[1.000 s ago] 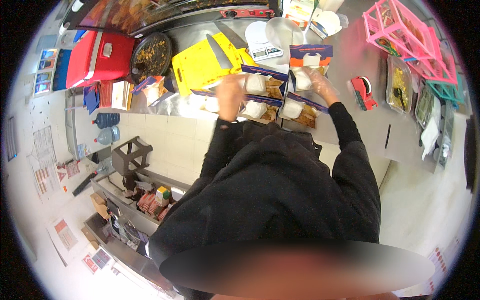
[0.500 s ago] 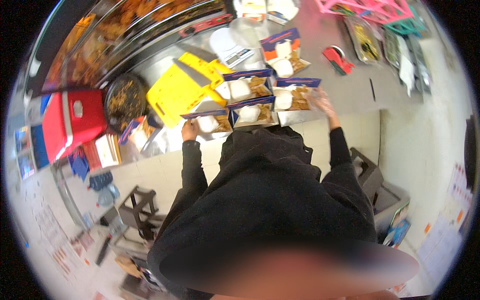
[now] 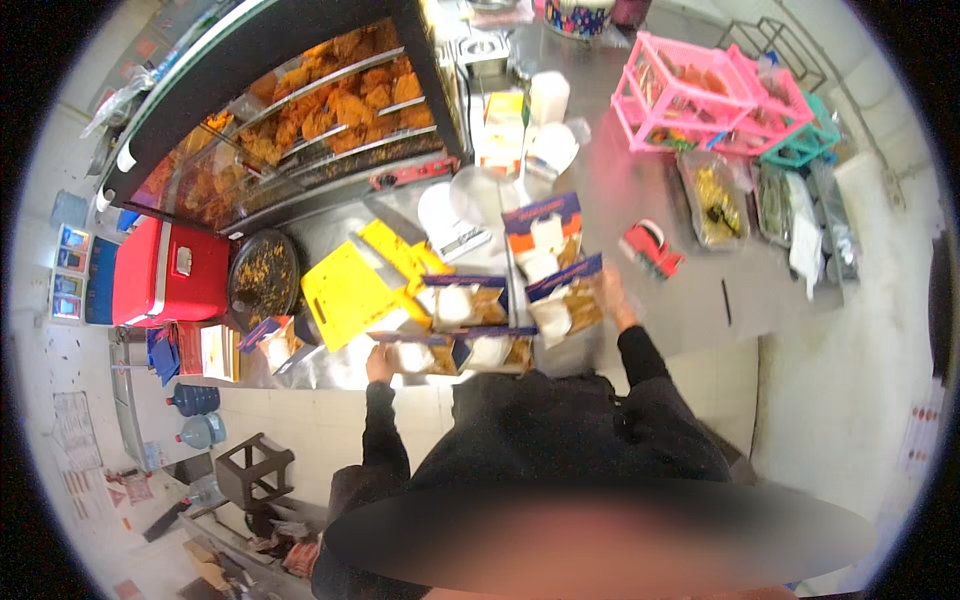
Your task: The person assembles bento-style meal boxes by placing cooked meat, rice, and yellow egg into compartments, then adding pickled vegetables and closing the lids. They handle multiple boxes sequentially and arrange them on the counter.
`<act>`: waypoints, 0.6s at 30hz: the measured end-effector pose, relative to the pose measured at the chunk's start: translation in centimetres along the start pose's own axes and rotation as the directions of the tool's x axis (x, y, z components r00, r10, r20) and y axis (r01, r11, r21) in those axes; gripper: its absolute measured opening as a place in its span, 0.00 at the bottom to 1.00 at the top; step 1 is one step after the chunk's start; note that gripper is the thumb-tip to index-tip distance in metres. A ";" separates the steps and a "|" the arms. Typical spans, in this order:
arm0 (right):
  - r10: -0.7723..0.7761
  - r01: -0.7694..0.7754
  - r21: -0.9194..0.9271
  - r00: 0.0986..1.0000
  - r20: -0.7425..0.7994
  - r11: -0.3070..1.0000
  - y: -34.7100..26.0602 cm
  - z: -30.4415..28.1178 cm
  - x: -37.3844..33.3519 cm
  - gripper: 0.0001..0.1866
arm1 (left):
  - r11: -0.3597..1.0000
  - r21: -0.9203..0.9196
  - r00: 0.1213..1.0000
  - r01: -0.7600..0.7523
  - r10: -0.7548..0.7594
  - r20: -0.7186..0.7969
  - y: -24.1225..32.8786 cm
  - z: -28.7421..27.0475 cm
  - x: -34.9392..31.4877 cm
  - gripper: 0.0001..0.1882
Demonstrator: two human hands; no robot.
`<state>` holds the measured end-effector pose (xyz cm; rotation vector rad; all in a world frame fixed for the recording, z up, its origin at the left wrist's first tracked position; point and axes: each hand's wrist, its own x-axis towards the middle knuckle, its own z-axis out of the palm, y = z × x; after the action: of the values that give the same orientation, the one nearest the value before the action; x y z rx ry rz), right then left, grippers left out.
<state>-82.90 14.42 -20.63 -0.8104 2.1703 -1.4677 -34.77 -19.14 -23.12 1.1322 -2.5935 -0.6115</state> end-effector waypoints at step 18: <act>-0.125 -0.027 -0.451 0.945 -0.303 0.892 -0.2 -19.6 -4.4 0.18 | 0.954 -0.173 0.969 0.246 -0.241 0.049 16.4 9.3 -3.7 0.16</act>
<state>-91.50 30.96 -13.14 -0.8171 2.8269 -1.1964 -46.34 -3.83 -23.90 1.4018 -2.3801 -0.8983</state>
